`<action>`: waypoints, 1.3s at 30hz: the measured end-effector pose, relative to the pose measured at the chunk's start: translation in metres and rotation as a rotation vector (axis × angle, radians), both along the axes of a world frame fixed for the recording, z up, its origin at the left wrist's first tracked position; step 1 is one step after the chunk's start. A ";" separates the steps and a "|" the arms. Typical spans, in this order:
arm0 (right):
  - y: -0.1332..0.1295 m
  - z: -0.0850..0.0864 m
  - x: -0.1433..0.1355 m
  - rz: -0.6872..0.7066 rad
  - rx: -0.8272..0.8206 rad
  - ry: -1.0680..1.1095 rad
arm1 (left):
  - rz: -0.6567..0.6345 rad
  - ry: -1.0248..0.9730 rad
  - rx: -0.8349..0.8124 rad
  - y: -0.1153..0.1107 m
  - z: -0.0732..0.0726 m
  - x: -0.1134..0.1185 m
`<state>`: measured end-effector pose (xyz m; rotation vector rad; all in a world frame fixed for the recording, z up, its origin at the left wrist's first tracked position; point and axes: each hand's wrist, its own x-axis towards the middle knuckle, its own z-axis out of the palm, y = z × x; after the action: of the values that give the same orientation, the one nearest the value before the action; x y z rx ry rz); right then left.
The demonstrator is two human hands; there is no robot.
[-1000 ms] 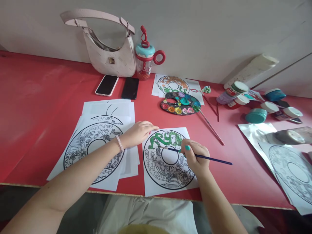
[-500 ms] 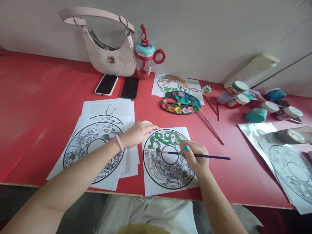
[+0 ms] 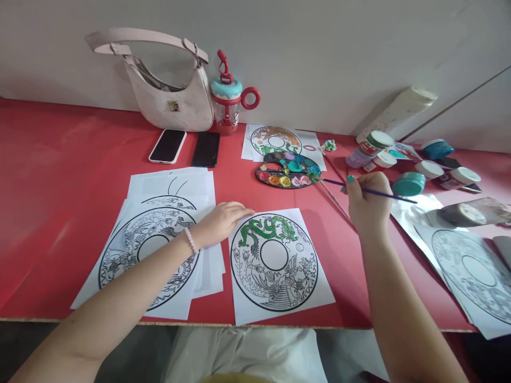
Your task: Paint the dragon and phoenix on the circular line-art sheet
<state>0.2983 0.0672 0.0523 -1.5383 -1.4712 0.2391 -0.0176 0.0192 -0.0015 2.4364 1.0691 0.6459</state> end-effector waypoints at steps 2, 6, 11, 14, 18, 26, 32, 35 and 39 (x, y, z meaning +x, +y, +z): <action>0.016 0.000 0.009 -0.007 -0.034 -0.035 | 0.000 -0.007 0.018 0.000 0.000 0.001; 0.029 -0.006 0.008 -0.034 -0.039 -0.110 | 0.000 -0.002 0.027 0.000 0.000 0.002; 0.037 -0.016 0.004 -0.014 -0.059 -0.169 | 0.020 0.025 0.004 0.000 0.000 0.002; 0.039 -0.017 0.005 -0.018 -0.056 -0.167 | 0.023 0.035 -0.006 0.000 0.000 0.002; 0.012 -0.006 -0.004 -0.036 0.115 -0.100 | 0.011 0.038 -0.035 -0.001 0.004 0.003; -0.072 -0.012 -0.050 0.627 -0.003 0.219 | 0.018 0.039 -0.086 0.000 0.005 0.002; -0.080 -0.023 -0.070 0.880 0.047 0.053 | 0.011 0.031 -0.053 0.002 -0.001 0.001; -0.080 -0.021 -0.076 0.904 0.098 -0.040 | 0.003 0.046 -0.049 0.003 -0.002 0.000; -0.081 -0.020 -0.079 0.933 0.138 -0.135 | 0.001 0.063 -0.048 0.003 -0.004 0.001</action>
<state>0.2191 -0.0140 0.0318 -0.6728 -2.1817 0.5638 -0.0170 0.0223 -0.0050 2.4297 1.0978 0.5412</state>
